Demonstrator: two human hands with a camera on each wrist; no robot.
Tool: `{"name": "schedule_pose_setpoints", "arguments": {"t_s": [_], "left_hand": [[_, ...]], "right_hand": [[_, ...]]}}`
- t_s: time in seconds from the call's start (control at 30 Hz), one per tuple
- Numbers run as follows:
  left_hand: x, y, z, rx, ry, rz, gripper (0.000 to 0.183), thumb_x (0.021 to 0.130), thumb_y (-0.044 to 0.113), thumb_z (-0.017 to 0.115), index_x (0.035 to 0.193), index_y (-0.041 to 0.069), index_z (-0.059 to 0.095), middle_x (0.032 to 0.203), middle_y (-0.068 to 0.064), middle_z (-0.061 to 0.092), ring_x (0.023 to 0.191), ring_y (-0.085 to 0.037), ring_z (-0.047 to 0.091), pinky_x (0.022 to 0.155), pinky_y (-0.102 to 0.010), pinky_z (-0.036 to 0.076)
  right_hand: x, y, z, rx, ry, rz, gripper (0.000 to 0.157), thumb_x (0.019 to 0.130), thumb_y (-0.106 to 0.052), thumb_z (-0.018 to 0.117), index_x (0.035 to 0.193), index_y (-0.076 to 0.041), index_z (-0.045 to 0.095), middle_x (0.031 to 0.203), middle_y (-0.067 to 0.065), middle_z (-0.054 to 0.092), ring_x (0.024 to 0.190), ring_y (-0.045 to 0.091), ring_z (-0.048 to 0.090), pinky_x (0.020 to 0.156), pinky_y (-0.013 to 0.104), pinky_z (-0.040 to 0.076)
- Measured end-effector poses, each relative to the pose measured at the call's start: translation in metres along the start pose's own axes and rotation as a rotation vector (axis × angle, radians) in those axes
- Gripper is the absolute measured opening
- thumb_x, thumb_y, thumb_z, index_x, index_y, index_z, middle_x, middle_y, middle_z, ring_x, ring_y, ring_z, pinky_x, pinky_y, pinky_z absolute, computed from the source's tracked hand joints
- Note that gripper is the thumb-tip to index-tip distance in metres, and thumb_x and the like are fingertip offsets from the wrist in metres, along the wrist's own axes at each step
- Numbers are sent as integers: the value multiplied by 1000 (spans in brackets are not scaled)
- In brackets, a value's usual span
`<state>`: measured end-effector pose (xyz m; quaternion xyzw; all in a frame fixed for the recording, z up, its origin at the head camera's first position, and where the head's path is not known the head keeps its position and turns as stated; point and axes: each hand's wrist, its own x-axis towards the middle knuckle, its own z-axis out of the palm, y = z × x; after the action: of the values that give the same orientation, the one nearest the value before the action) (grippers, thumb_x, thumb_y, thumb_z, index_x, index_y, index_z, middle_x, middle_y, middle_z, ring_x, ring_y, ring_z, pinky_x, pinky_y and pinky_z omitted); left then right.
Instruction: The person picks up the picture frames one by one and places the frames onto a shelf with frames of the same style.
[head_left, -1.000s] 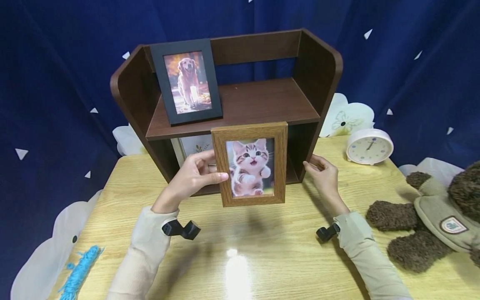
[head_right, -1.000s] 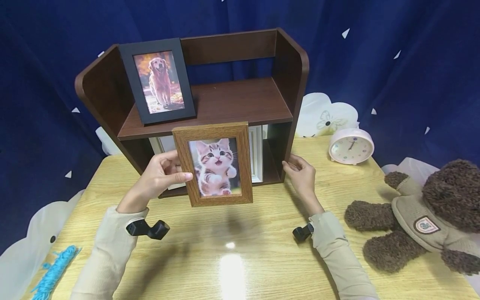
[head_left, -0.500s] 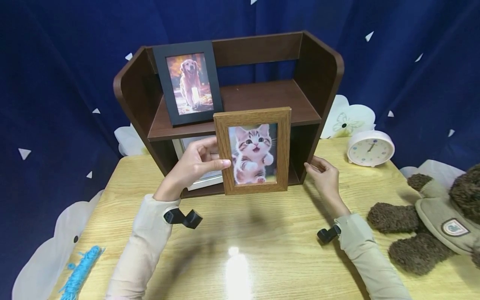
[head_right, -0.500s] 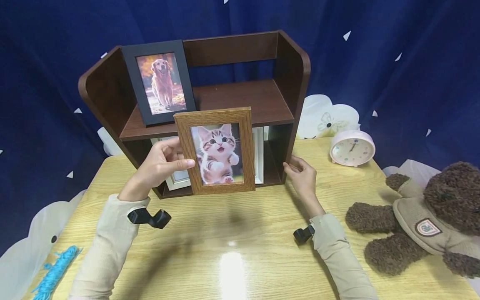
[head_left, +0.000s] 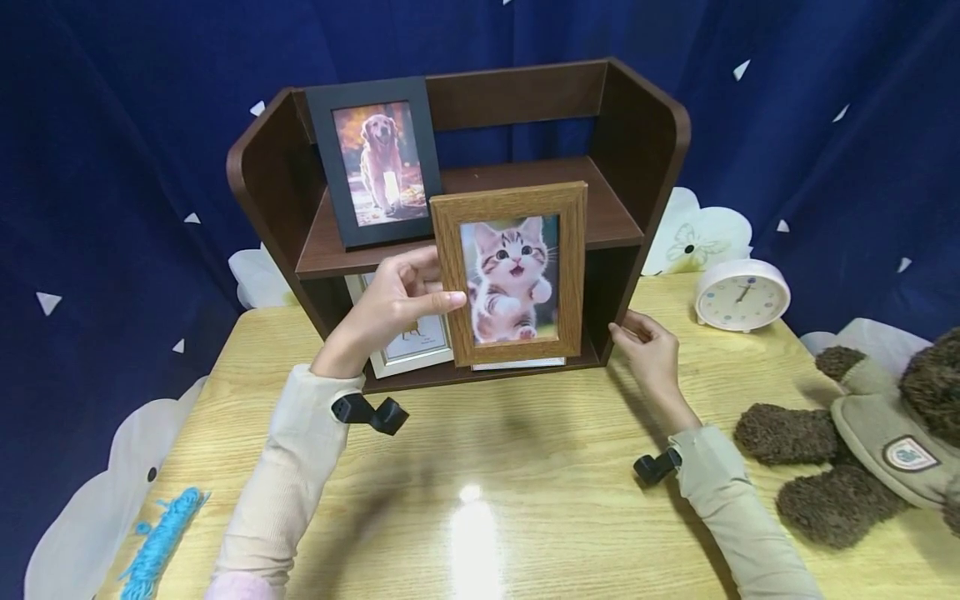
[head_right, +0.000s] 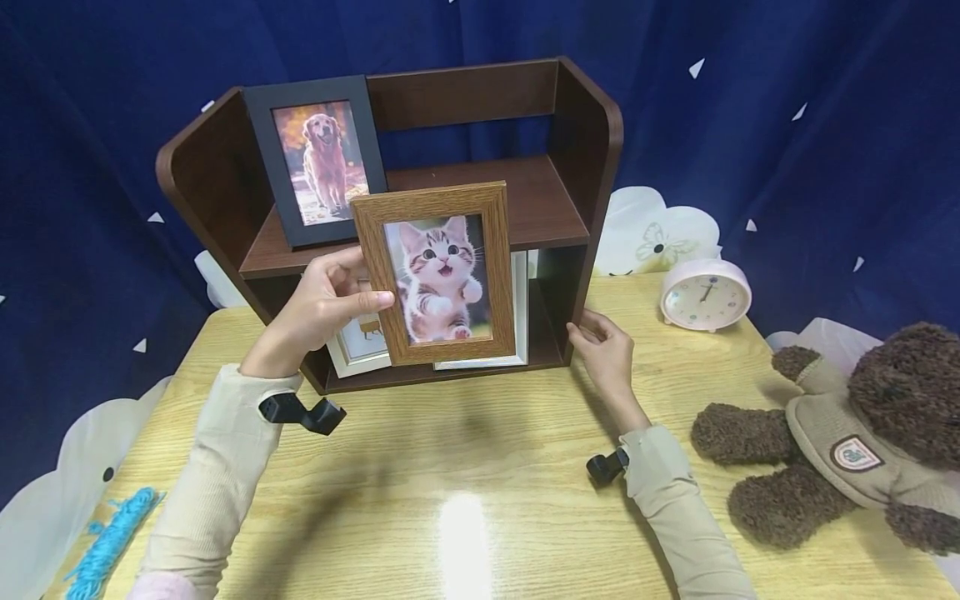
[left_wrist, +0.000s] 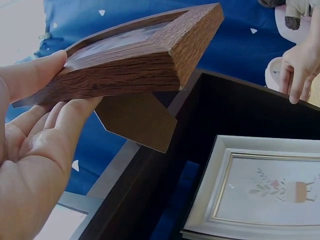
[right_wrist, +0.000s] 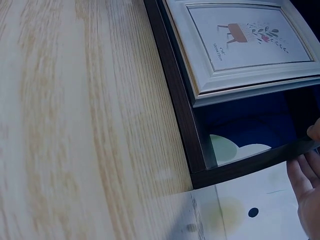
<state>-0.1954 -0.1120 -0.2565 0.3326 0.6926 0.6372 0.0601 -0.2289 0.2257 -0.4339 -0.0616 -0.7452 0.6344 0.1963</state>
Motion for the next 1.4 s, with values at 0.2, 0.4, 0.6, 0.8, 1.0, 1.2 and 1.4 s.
{"name": "schedule_pose_setpoints", "arguments": {"t_s": [0.2, 0.4, 0.6, 0.8, 1.0, 1.2, 1.4], "left_hand": [[9, 5, -2, -51, 11, 5, 50, 84, -7, 57, 132, -11, 45, 121, -21, 61, 102, -17, 66, 90, -32, 54], [15, 9, -4, -48, 29, 7, 49, 85, -8, 57, 132, -11, 45, 117, -14, 64, 100, -15, 67, 89, -29, 54], [20, 15, -5, -40, 47, 22, 48, 85, -7, 57, 132, -11, 46, 116, -15, 65, 98, -13, 67, 89, -30, 54], [26, 20, -7, -35, 37, 5, 50, 86, -5, 57, 134, -9, 45, 122, -21, 61, 102, -15, 66, 94, -32, 52], [32, 24, -9, -39, 48, 5, 49, 86, -6, 56, 134, -9, 44, 118, -17, 61, 97, -13, 66, 91, -30, 54], [40, 28, -8, -59, 48, 3, 48, 87, -5, 55, 134, -9, 44, 118, -18, 60, 99, -14, 66, 91, -32, 54], [49, 30, -6, -58, 51, -38, 49, 89, -3, 55, 136, -6, 43, 125, -23, 57, 102, -18, 65, 92, -35, 53]], "right_hand": [[2, 1, 0, 5, -6, 14, 36, 85, -10, 71, 116, 6, 63, 103, 4, 70, 80, -6, 65, 78, 13, 54], [2, 2, 0, 32, -5, 2, 36, 85, -7, 70, 116, 9, 62, 91, -11, 66, 79, -6, 65, 77, 13, 54], [4, -1, 0, 34, -12, 11, 37, 85, -7, 70, 117, 8, 61, 100, 0, 70, 80, -6, 65, 78, 14, 54], [2, 1, 0, 62, -16, 17, 37, 85, -6, 70, 117, 9, 61, 89, -16, 65, 80, -5, 65, 78, 13, 54], [2, 4, 0, 49, -11, -14, 36, 85, -7, 70, 116, 8, 62, 95, -9, 68, 81, -6, 65, 78, 14, 54], [3, 5, 0, 23, -1, -21, 35, 85, -8, 70, 116, 8, 62, 99, -2, 69, 80, -6, 65, 77, 13, 54], [2, 4, -1, 28, -4, -10, 36, 85, -8, 70, 116, 8, 62, 100, -1, 70, 80, -6, 65, 77, 13, 54]]}}
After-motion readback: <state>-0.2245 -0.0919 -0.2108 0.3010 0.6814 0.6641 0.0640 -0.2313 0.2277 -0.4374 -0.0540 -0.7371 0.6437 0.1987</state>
